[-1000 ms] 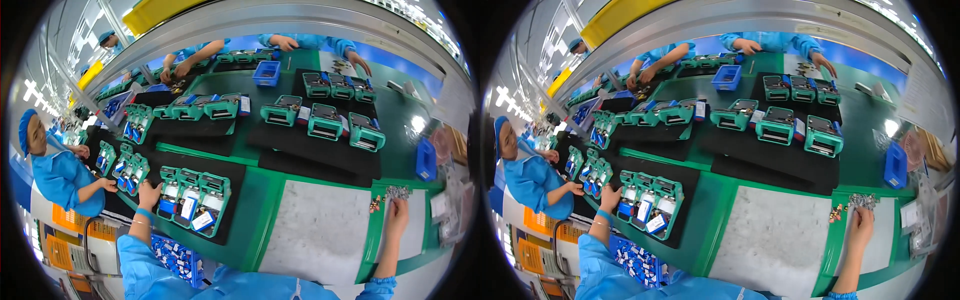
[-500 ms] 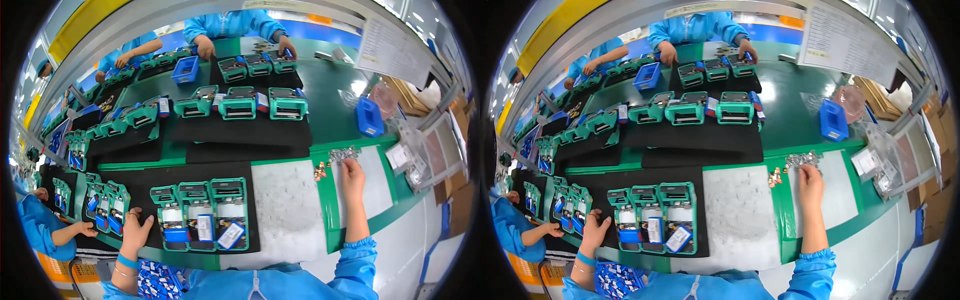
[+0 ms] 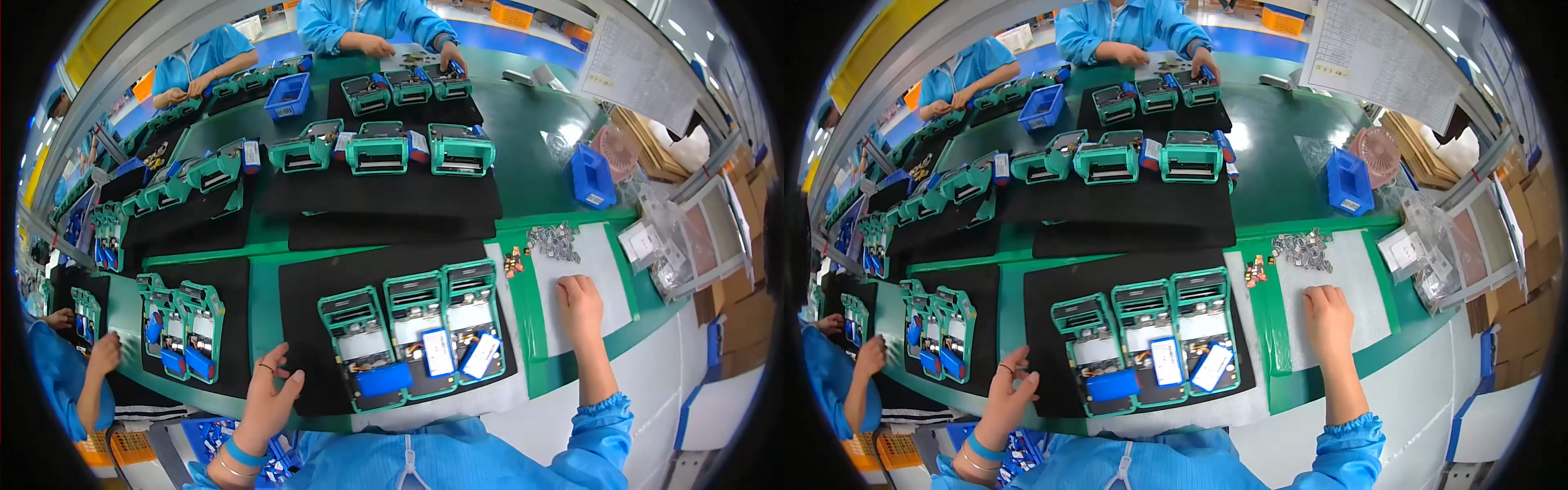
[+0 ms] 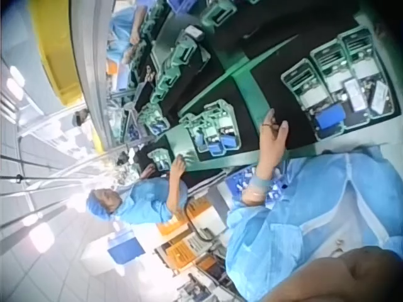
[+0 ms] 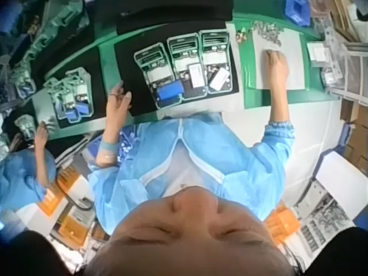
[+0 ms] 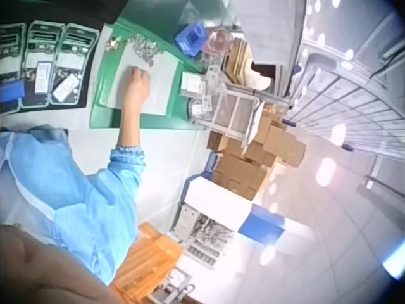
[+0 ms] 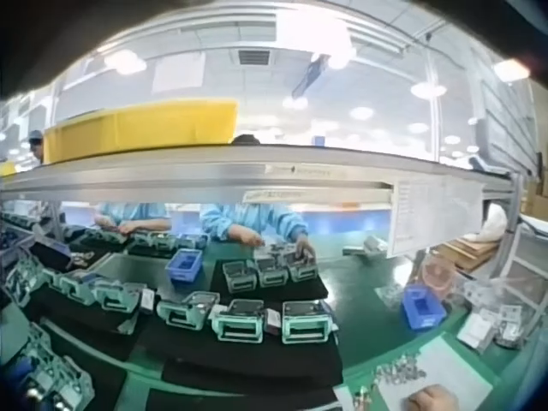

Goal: The person assembles small electronic components by hand, inserting circuit boards, batteries, and metal parts into green handheld device housings.

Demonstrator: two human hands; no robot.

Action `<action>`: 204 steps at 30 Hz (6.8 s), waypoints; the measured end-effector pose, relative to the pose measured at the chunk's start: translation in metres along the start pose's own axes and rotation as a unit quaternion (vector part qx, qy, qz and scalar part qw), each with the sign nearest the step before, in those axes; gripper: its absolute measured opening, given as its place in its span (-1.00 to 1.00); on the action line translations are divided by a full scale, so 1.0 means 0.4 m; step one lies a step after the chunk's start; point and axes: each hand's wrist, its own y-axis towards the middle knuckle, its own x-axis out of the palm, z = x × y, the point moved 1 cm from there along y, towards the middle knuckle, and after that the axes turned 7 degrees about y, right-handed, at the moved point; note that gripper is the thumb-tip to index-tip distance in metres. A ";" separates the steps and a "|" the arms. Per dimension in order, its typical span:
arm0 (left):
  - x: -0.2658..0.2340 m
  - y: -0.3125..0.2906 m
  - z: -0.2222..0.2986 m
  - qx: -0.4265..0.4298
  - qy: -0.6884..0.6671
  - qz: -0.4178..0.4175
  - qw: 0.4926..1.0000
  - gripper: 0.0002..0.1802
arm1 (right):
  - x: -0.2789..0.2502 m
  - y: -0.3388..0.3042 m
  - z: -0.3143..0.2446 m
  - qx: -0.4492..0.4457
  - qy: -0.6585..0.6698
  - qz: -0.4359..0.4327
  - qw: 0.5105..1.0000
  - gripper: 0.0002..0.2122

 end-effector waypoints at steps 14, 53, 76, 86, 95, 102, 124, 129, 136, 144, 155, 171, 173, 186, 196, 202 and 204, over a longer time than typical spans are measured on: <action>0.202 0.016 0.143 0.472 0.258 -0.035 0.842 -0.36 | -0.002 0.047 0.072 -0.162 -0.136 -0.170 0.962 -0.93; 0.173 0.209 0.085 0.178 -0.181 -0.048 0.966 -0.58 | 0.098 0.026 -0.601 -0.406 0.123 -0.095 0.901 -0.77; 0.150 0.194 0.093 0.183 -0.183 -0.036 0.965 -0.60 | 0.042 0.063 -0.644 -0.373 0.085 -0.127 0.915 -0.83; 0.115 0.172 0.128 0.195 -0.093 -0.019 0.976 -0.45 | 0.030 0.097 -0.591 -0.331 0.162 -0.074 0.927 -0.84; 0.020 0.265 0.119 0.160 0.023 -0.041 0.986 -0.31 | 0.054 0.074 -0.036 0.185 0.256 0.032 0.948 -0.91; 0.058 0.141 0.138 0.221 0.025 -0.026 0.975 0.09 | 0.093 0.102 0.033 0.162 0.246 0.023 0.955 -0.89; 0.166 0.017 0.203 0.457 0.358 -0.024 0.814 -0.26 | 0.085 0.150 0.004 0.159 0.168 -0.058 0.971 -0.86; 0.321 0.037 0.270 0.495 0.289 -0.073 0.816 -0.26 | 0.057 0.097 -0.043 0.227 0.103 -0.062 0.966 -0.84; 0.256 0.051 0.244 0.485 0.230 -0.050 0.842 -0.45 | 0.040 0.084 -0.062 0.035 0.084 -0.052 0.994 -0.94; 0.225 0.007 0.210 0.498 0.305 -0.138 0.800 -0.21 | 0.054 0.115 -0.018 -0.133 -0.093 -0.142 0.977 -0.94; 0.255 0.038 0.188 0.485 0.362 -0.057 0.794 -0.32 | -0.065 0.120 -0.345 -0.185 0.150 -0.050 0.970 -0.86; 0.257 0.050 0.166 0.497 0.319 -0.059 0.805 -0.40 | 0.073 0.113 -0.515 -0.410 0.031 -0.139 0.901 -0.70; 0.257 0.052 0.164 0.496 0.315 -0.061 0.807 -0.40 | 0.071 0.111 -0.516 -0.415 0.021 -0.140 0.899 -0.70; 0.259 0.050 0.170 0.504 0.312 -0.056 0.803 -0.42 | 0.066 0.131 -0.526 -0.435 -0.001 -0.120 0.893 -0.86; 0.259 0.044 0.190 0.501 0.342 -0.049 0.794 -0.39 | 0.072 0.140 -0.525 -0.387 0.024 -0.098 0.917 -0.82; 0.263 0.039 0.195 0.503 0.361 -0.054 0.783 -0.42 | 0.079 0.128 -0.526 -0.333 -0.006 -0.105 0.937 -0.82; 0.260 0.039 0.190 0.507 0.363 -0.061 0.780 -0.43 | 0.059 0.144 -0.490 -0.353 0.072 -0.078 0.930 -0.84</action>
